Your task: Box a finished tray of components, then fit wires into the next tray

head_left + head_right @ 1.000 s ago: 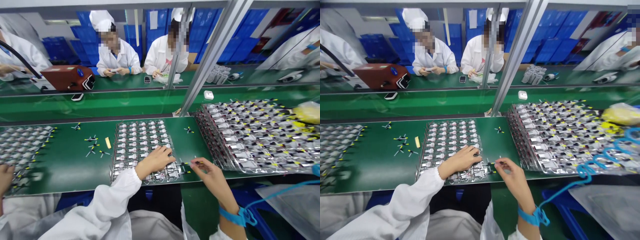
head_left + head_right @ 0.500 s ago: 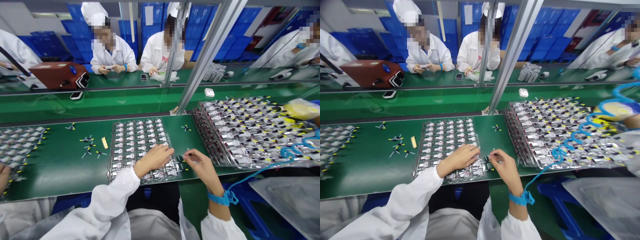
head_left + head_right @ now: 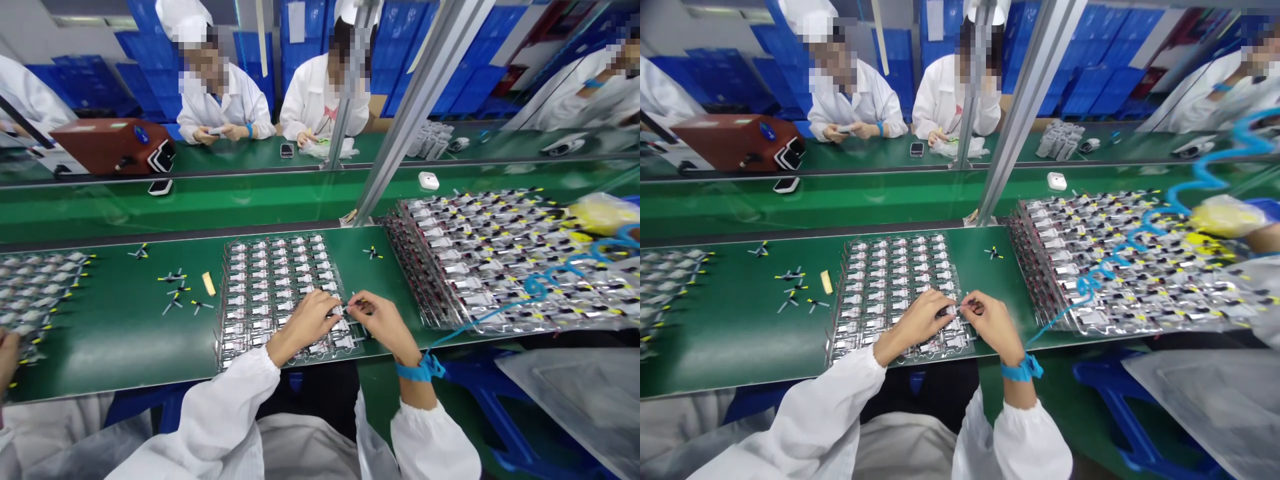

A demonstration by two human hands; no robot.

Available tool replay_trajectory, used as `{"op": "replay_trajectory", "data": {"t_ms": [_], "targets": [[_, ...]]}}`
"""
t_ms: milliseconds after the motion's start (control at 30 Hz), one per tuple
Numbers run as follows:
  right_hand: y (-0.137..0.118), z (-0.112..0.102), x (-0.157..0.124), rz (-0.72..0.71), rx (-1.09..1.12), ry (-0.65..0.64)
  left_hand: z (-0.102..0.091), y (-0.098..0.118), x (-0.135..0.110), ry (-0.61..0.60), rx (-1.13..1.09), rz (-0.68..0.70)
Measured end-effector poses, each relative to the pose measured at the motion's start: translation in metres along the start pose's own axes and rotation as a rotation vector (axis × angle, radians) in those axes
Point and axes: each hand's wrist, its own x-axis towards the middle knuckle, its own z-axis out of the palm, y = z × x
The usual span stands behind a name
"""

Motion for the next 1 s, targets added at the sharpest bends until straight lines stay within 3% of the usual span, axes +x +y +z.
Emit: {"op": "replay_trajectory", "data": {"t_ms": [1000], "targets": [[0.011, -0.003, 0.007, -0.067, -0.046, -0.097, 0.005, -0.004, 0.002, 0.031, -0.042, -0.013]]}}
